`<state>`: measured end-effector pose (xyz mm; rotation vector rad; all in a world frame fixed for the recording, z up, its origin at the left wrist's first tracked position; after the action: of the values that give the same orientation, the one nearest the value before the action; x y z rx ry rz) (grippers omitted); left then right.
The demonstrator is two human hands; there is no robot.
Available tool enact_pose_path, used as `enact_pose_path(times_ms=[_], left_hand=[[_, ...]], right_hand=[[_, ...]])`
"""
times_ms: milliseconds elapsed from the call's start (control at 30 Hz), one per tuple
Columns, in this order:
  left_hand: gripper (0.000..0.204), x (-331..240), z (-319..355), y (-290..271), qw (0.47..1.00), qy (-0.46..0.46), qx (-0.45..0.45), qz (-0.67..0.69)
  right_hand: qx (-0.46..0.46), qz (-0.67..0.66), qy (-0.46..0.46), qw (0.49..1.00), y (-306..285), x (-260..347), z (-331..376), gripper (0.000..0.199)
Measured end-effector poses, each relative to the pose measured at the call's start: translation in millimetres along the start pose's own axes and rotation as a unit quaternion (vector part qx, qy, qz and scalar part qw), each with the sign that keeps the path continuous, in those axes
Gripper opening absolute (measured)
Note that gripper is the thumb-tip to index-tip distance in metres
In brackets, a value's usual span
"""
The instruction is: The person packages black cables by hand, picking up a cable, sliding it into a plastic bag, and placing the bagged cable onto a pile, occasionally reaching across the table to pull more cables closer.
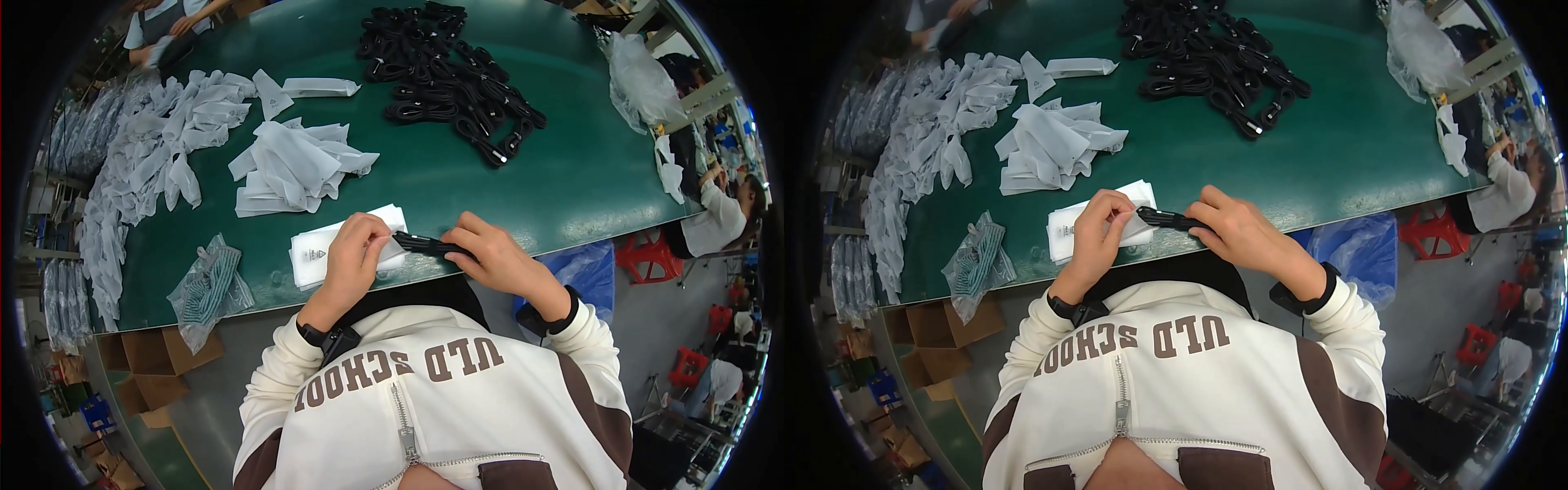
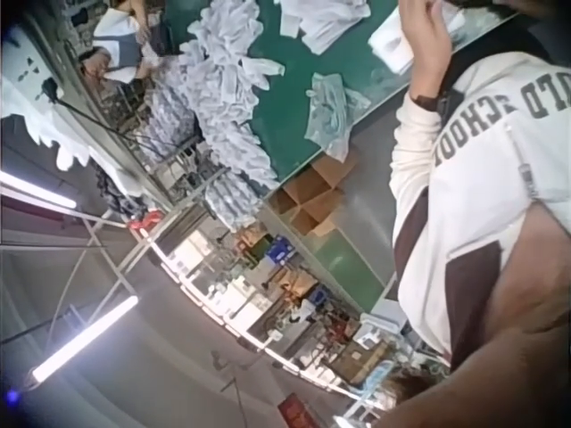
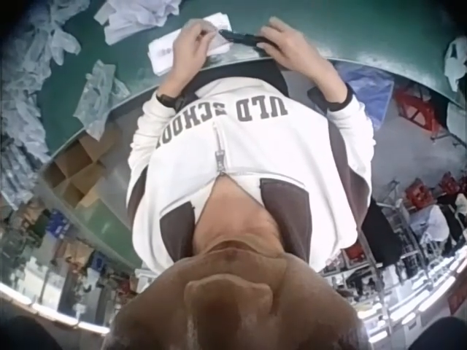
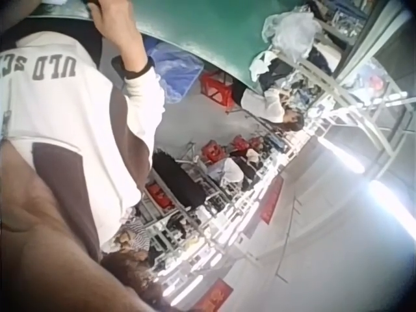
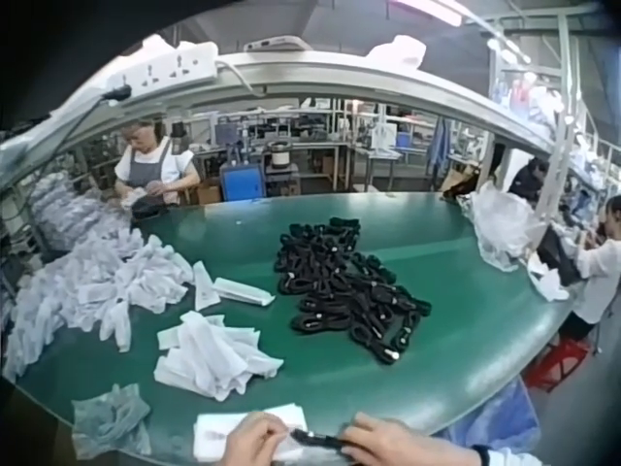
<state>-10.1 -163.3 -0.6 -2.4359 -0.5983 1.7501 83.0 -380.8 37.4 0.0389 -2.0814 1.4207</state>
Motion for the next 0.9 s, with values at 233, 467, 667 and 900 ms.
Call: enact_pose_path(times_ms=[233,467,667,900], left_hand=[[0.009,-25.1,-5.0,4.0,0.984,0.138,0.068,-0.091],[0.007,-27.4,-14.6,-5.1,0.987,0.124,0.01,-0.105],[0.01,-2.0,-47.1,-78.0,0.952,-0.104,-0.132,0.254],[0.018,-8.0,-46.8,-108.3,0.966,0.044,-0.242,-0.078]], right_hand=[[0.211,-0.505,0.428,0.719,36.9,-29.8,-0.2,0.027],[-0.081,-0.167,0.04,0.982,25.4,12.7,-26.5,0.03],[-0.186,0.0,0.021,0.982,-7.5,-6.9,-55.4,0.035],[-0.032,0.368,0.13,0.92,-22.2,-105.6,-53.0,0.03]])
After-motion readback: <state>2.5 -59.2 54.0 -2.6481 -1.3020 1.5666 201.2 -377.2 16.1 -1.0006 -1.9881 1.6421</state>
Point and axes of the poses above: each hand's wrist, its own z-axis away from the middle knuckle, its own y-axis out of the palm, x = y × z, the point moved 3 cm from there along -z, towards the middle knuckle, and after that the axes turned 7 degrees about z, right-handed, at the moved point
